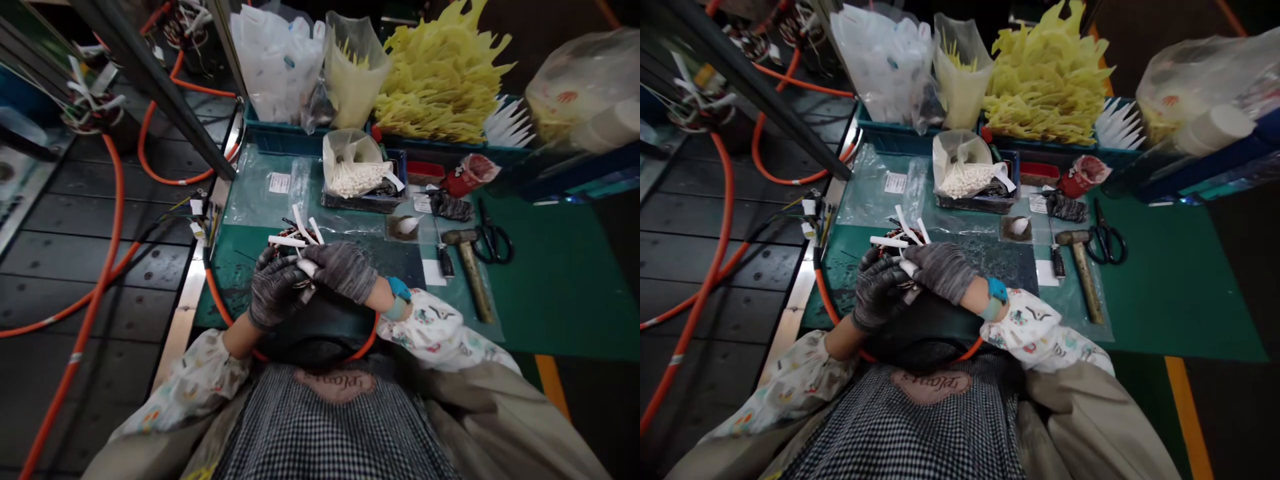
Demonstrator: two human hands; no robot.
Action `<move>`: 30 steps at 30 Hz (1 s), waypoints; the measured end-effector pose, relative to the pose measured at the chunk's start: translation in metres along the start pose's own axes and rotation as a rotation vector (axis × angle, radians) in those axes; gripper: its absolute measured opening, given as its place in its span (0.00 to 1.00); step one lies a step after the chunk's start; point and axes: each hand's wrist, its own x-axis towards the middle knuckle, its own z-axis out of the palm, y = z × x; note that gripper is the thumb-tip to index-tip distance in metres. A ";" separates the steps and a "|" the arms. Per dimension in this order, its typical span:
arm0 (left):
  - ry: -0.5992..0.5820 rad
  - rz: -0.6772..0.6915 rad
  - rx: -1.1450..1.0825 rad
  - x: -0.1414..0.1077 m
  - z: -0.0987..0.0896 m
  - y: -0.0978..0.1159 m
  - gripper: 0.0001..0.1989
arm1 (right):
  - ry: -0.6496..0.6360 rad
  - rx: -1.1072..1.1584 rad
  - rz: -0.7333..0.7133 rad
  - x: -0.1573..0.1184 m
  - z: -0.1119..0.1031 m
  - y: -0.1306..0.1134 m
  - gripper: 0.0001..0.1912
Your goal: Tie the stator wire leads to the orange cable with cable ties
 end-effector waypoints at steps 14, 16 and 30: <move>-0.027 -0.014 -0.047 0.003 -0.005 0.004 0.10 | 0.048 0.297 -0.024 -0.012 -0.018 0.009 0.06; 0.020 0.012 -0.074 0.004 -0.005 0.004 0.09 | 0.050 0.278 -0.026 -0.011 -0.016 0.011 0.07; -0.057 0.004 -0.113 0.000 -0.002 -0.005 0.07 | -0.126 0.161 -0.124 -0.035 -0.008 0.027 0.08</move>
